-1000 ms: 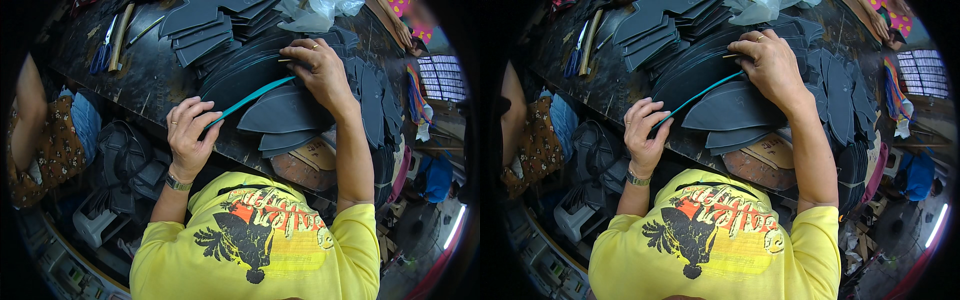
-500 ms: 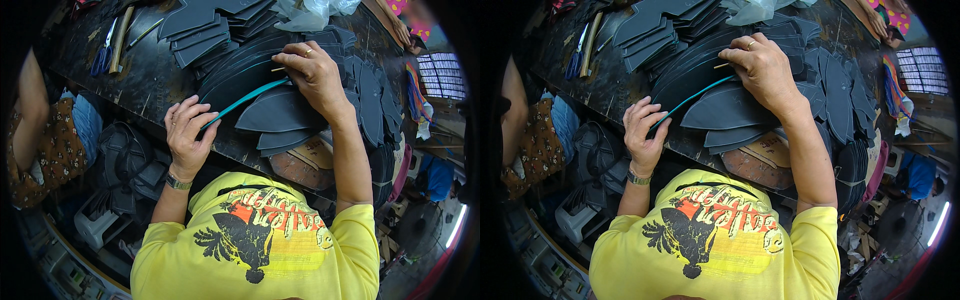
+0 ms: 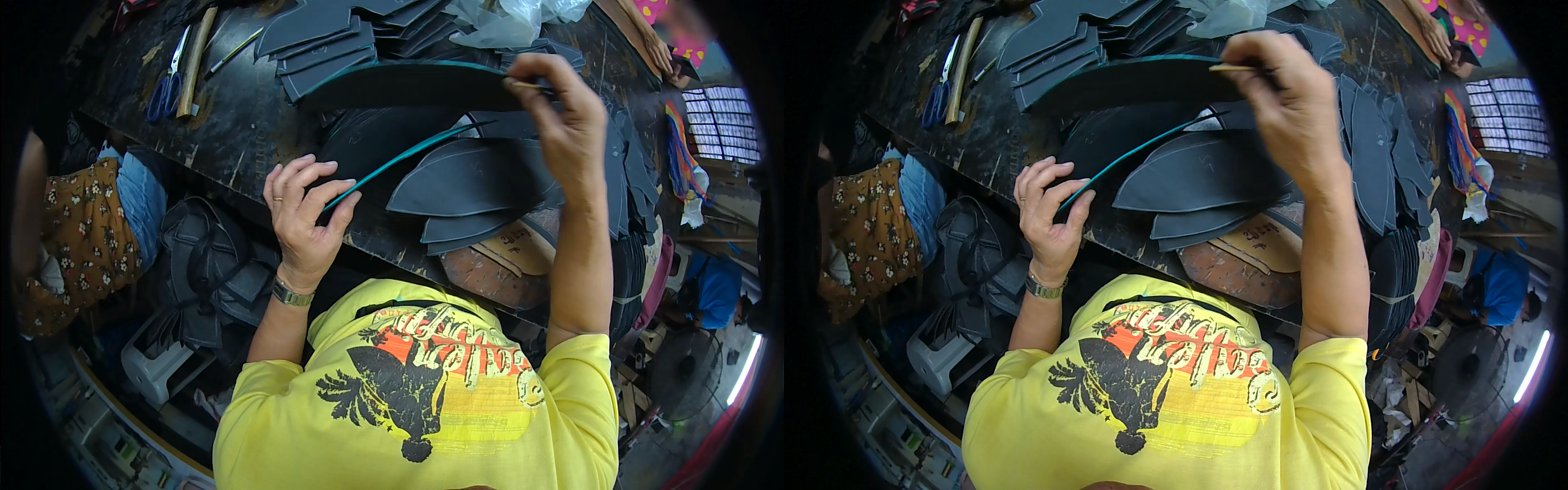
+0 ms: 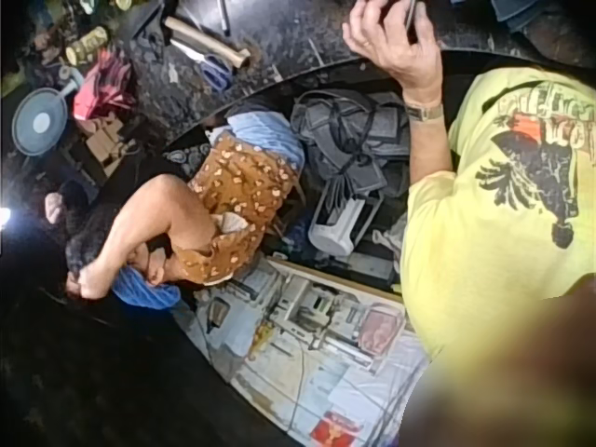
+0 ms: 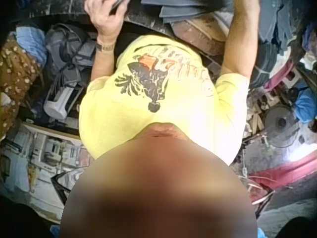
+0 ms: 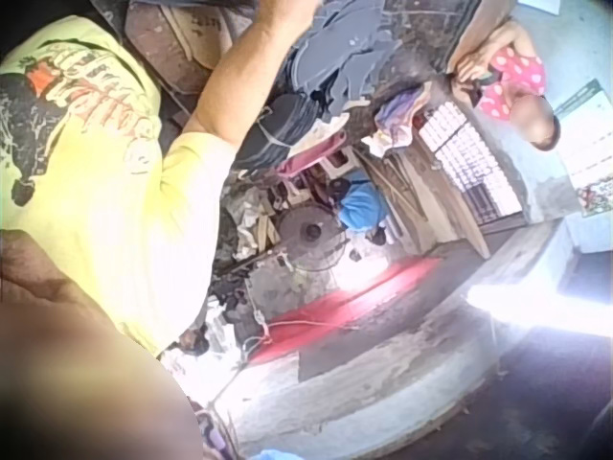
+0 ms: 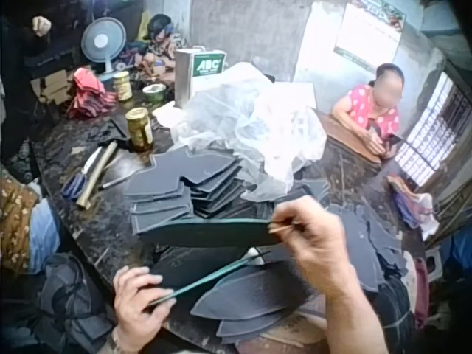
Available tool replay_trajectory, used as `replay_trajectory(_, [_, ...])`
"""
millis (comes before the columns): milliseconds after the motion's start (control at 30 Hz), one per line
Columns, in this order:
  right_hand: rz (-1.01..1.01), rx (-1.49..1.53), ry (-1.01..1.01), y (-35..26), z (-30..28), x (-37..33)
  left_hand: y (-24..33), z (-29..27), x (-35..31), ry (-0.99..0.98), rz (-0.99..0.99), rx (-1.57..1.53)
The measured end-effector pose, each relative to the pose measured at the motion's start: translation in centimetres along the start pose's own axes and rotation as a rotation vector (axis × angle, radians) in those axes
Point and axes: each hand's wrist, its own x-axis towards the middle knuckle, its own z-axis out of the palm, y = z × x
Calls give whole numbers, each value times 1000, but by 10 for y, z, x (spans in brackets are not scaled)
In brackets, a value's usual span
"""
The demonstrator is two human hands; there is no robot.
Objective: The person repeatedly places a cardboard template on a stack of black rubber shoe parts, traces the outline with a pencil, then removes the template and sets the marked part aside. This cycle repeats throughout the clip.
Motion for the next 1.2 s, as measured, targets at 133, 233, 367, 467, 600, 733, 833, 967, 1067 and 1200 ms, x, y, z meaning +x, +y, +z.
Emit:
replay_trajectory(133, [248, 401, 37, -9, -43, -6, -1, 0, 2, 10, -43, -34])
replay_trajectory(233, [434, 444, -186, -7, -62, -14, -1, 1, 4, 19, -39, -29])
replay_trajectory(367, [525, 207, -370, 3, -50, -31, -1, 2, 6, 23, -30, -39])
replay_trajectory(467, [478, 78, -305, 7, -39, -41, 0, 1, 7, 12, -58, -48])
replay_trajectory(600, [358, 37, -272, 7, -33, -42, 3, 0, 6, 15, -198, -87])
replay_trajectory(733, [344, -16, -330, 4, -33, -40, 0, -1, 6, -19, -193, -72])
replay_trajectory(833, [298, -15, -324, 4, -33, -42, 0, 0, 6, -22, -205, -72])
replay_trajectory(967, [297, -40, -332, 4, -33, -43, 1, 1, 7, -25, -197, -73])
replay_trajectory(1067, [304, -62, -345, 2, -33, -42, 2, 0, 7, -45, -186, -68])
replay_trajectory(1200, [269, -103, -354, -6, -34, -42, 3, 1, 8, -67, -197, -68])
